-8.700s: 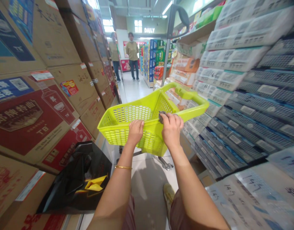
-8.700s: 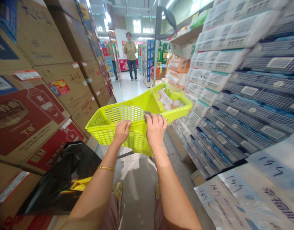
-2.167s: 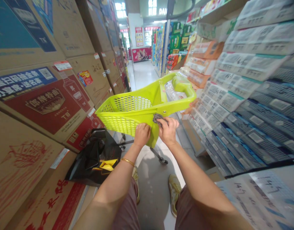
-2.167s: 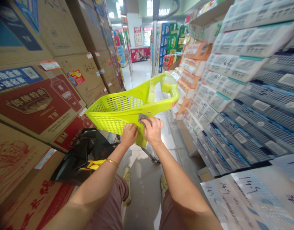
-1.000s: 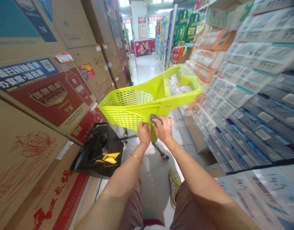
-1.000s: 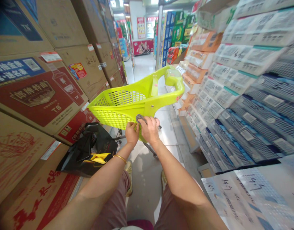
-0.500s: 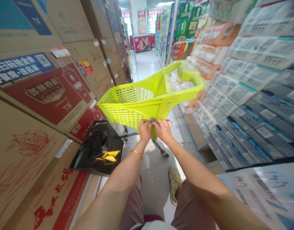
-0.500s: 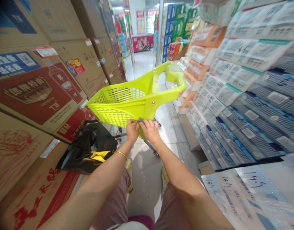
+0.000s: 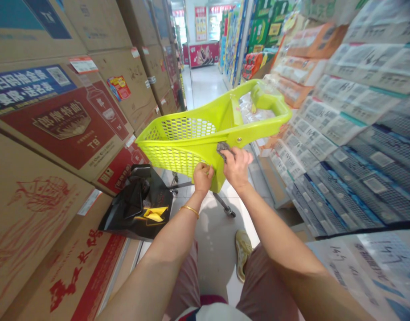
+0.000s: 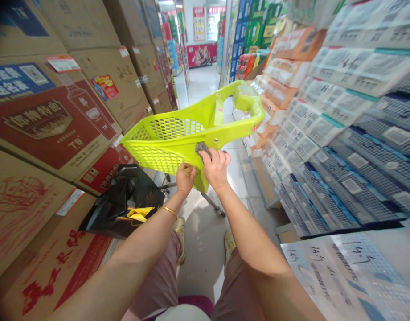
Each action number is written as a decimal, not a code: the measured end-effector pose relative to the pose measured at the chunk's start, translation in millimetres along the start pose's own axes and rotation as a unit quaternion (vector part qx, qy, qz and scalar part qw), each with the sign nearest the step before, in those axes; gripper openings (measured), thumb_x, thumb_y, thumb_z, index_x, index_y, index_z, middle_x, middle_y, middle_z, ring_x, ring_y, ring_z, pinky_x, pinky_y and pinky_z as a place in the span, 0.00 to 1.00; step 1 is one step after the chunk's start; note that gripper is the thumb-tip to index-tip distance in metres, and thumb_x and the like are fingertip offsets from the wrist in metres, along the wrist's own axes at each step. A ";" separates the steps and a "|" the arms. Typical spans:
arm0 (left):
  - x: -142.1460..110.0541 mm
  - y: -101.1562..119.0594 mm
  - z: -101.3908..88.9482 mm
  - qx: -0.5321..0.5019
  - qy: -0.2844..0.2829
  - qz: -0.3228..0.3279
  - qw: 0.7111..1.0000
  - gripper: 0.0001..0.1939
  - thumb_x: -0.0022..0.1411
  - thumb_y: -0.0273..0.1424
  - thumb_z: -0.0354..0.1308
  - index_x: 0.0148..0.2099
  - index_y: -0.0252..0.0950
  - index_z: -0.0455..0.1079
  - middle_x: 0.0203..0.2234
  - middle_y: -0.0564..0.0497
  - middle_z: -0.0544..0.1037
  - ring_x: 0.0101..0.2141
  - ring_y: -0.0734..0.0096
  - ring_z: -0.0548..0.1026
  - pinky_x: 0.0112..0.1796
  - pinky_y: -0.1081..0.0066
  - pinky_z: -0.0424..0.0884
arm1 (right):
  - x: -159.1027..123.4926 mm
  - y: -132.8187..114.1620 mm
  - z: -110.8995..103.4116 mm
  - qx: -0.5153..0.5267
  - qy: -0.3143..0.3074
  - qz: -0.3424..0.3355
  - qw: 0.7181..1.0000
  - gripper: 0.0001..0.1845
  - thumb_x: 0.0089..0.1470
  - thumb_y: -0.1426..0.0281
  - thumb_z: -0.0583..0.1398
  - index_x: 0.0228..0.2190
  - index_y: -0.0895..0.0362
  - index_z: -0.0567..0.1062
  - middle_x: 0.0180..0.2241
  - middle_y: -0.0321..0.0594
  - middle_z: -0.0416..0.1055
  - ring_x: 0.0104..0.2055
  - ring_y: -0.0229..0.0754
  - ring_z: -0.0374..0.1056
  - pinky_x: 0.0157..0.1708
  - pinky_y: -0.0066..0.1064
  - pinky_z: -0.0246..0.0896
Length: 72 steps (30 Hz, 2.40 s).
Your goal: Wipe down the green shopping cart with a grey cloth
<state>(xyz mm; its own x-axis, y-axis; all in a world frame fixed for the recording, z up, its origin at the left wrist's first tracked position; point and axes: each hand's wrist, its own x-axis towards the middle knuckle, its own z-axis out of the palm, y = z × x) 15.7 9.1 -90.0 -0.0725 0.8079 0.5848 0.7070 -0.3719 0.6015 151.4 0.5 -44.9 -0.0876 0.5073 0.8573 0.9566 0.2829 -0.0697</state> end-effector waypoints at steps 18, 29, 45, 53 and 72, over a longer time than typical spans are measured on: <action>4.1 -4.0 -0.9 0.014 -0.003 0.011 1.000 0.18 0.61 0.34 0.50 0.20 0.36 0.65 0.22 0.52 0.65 0.28 0.72 0.65 0.33 0.71 0.64 | -6.7 -4.0 5.9 0.009 -0.012 -0.007 1.000 0.15 0.56 0.73 0.52 0.42 0.51 0.73 0.41 0.44 0.66 0.45 0.44 0.56 0.47 0.39 0.42; 5.4 -4.5 -3.3 0.018 -0.032 0.021 0.999 0.15 0.60 0.32 0.52 0.22 0.35 0.67 0.25 0.50 0.66 0.30 0.70 0.66 0.34 0.70 0.64 | -54.8 -8.3 23.0 -0.004 -0.034 -0.081 0.996 0.11 0.57 0.71 0.53 0.38 0.51 0.74 0.38 0.41 0.70 0.43 0.42 0.56 0.45 0.36 0.42; 4.6 -7.6 -3.6 -0.002 -0.022 0.033 0.999 0.16 0.61 0.32 0.51 0.22 0.35 0.68 0.23 0.52 0.64 0.28 0.72 0.64 0.32 0.71 0.62 | -30.7 -5.0 15.5 0.004 0.000 -0.063 0.998 0.12 0.58 0.71 0.53 0.38 0.51 0.75 0.37 0.42 0.68 0.42 0.42 0.55 0.45 0.36 0.42; 5.9 -7.1 -4.4 -0.003 -0.028 0.040 0.999 0.17 0.61 0.34 0.50 0.22 0.35 0.68 0.22 0.52 0.64 0.28 0.72 0.64 0.32 0.72 0.61 | -60.4 -5.8 25.4 0.019 -0.074 -0.077 0.994 0.12 0.58 0.71 0.53 0.40 0.51 0.74 0.39 0.41 0.69 0.44 0.41 0.55 0.46 0.35 0.41; 6.3 -8.9 -5.7 -0.001 -0.037 0.051 0.998 0.17 0.62 0.34 0.50 0.23 0.35 0.68 0.23 0.51 0.64 0.29 0.71 0.64 0.33 0.71 0.61 | -59.8 -3.9 23.0 0.009 -0.046 -0.099 0.994 0.12 0.57 0.71 0.53 0.38 0.51 0.75 0.39 0.42 0.70 0.42 0.42 0.55 0.45 0.35 0.41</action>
<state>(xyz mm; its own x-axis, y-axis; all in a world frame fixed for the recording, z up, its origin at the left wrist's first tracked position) 4.9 14.8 -88.6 0.0517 0.7980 0.6004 0.7070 -0.4539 0.5424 146.5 -12.2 -107.6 -0.2998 0.5123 0.8048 0.9127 0.3994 0.0857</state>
